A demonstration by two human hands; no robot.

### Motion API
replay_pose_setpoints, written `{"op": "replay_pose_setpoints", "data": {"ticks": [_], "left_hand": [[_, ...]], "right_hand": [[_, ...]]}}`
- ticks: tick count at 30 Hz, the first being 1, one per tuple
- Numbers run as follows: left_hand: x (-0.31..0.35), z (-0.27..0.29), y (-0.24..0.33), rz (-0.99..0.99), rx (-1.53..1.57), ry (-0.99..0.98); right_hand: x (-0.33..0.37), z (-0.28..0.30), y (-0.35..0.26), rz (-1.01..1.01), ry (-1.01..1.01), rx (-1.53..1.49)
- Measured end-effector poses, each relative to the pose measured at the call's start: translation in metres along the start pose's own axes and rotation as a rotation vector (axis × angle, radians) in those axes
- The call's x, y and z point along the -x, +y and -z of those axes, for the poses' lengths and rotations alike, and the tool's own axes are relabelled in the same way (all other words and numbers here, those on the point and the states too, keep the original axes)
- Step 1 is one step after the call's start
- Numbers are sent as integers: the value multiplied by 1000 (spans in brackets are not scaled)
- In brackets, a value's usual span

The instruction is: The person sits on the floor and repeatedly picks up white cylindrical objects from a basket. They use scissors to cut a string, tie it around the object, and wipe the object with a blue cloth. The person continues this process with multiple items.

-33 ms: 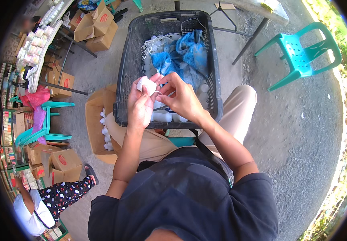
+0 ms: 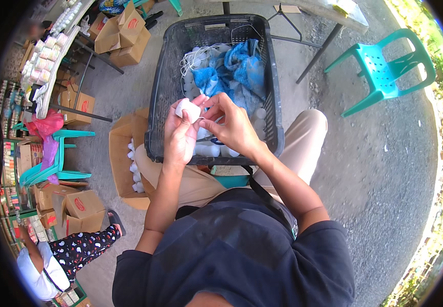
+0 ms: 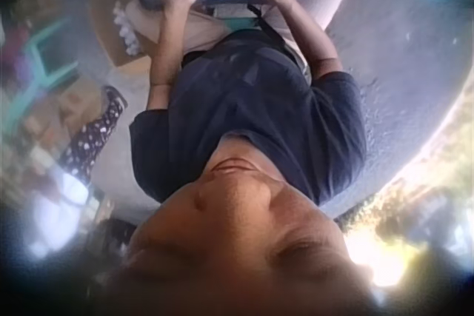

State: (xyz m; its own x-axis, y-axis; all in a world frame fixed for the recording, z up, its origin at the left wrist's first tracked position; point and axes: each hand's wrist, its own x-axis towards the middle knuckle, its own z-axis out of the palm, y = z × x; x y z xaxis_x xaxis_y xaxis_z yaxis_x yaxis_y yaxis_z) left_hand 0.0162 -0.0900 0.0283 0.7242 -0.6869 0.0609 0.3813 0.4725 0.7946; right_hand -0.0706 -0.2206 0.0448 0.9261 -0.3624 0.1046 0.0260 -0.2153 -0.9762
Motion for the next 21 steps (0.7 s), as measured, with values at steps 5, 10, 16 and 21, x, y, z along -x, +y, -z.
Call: {"op": "replay_pose_setpoints", "data": {"ticks": [5, 10, 16, 21], "left_hand": [[-2, -6, -1, 18, 115, 20], [2, -12, -3, 62, 144, 16], [-3, 5, 4, 124, -250, -61], [-7, 4, 12, 145, -487, -167]], "right_hand": [[-5, 5, -1, 6, -27, 68], [-1, -1, 6, 158, 64, 17], [-22, 33, -14, 291, -113, 327], [-43, 39, -27, 646, -205, 568]]}}
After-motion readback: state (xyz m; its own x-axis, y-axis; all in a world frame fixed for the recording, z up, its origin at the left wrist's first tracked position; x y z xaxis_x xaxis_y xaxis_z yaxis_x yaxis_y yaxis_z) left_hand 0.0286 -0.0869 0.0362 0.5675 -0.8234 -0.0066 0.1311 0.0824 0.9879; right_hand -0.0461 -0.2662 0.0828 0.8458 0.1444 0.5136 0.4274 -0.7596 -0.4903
